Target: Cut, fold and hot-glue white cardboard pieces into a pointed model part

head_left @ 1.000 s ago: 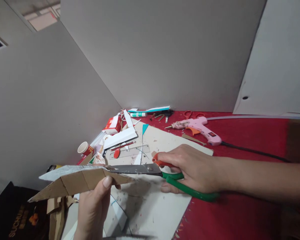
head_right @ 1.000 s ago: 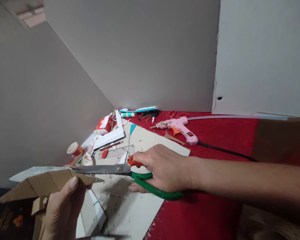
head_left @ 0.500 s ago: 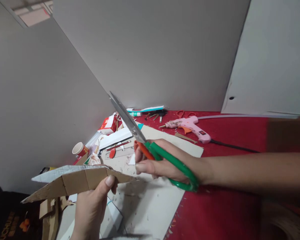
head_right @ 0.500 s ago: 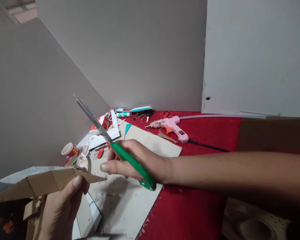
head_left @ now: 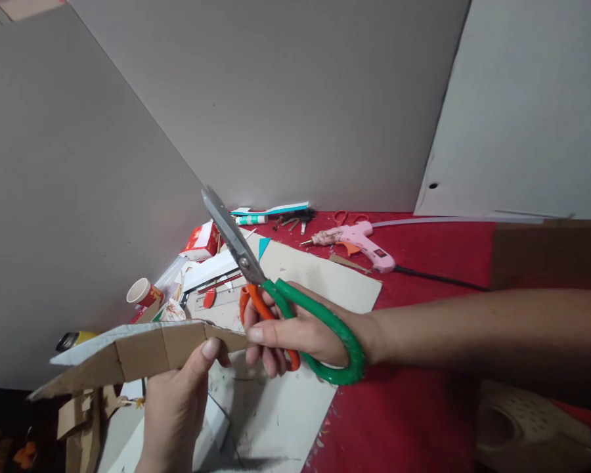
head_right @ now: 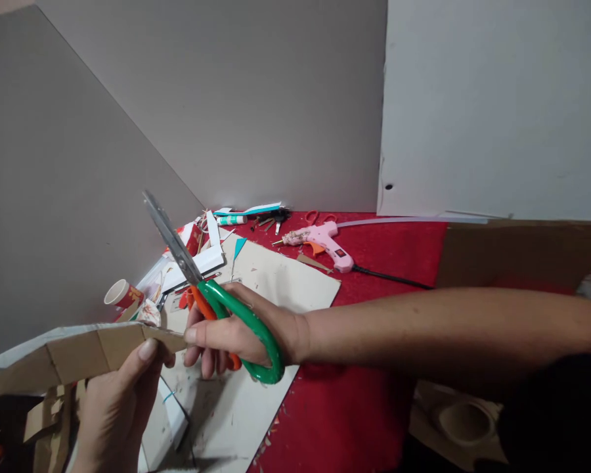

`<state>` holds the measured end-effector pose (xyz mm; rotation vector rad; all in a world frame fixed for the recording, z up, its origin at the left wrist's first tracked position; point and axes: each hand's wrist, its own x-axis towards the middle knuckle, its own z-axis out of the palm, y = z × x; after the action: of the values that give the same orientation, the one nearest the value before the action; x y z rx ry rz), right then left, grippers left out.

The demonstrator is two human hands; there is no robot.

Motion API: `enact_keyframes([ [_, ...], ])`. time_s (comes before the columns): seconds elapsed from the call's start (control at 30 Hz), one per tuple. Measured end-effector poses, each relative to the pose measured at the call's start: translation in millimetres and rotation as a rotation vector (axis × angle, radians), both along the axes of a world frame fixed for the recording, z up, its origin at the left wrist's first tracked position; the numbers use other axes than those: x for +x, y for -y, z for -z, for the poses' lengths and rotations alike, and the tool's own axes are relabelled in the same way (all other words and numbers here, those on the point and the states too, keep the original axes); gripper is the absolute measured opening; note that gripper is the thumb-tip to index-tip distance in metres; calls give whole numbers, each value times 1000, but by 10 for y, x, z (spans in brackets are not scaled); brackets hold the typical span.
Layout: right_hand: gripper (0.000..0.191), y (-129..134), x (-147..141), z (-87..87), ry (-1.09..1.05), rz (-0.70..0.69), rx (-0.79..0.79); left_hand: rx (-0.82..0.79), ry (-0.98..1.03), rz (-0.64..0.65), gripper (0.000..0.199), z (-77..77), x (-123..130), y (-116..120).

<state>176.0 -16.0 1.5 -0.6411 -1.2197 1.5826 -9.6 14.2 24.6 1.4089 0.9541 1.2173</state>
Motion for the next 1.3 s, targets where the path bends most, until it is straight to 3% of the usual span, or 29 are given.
enact_keyframes([
  [0.3,25,-12,-5,60,31,11,25,-8,0,58,13,30,-7,-24],
  [0.47,31,-15,11,77,15,43,31,-15,42,-30,14,12,-30,-23],
  [0.67,22,-12,78,121,26,207,85,-24,131,-76,13,-23,-21,-15],
  [0.77,29,15,61,157,-19,217,91,-6,152,-99,14,-9,3,-21],
  [1.0,22,34,-8,181,85,285,252,-56,114,-128,15,62,33,4],
  [1.3,16,31,-8,145,124,228,155,-58,82,-148,17,62,41,34],
])
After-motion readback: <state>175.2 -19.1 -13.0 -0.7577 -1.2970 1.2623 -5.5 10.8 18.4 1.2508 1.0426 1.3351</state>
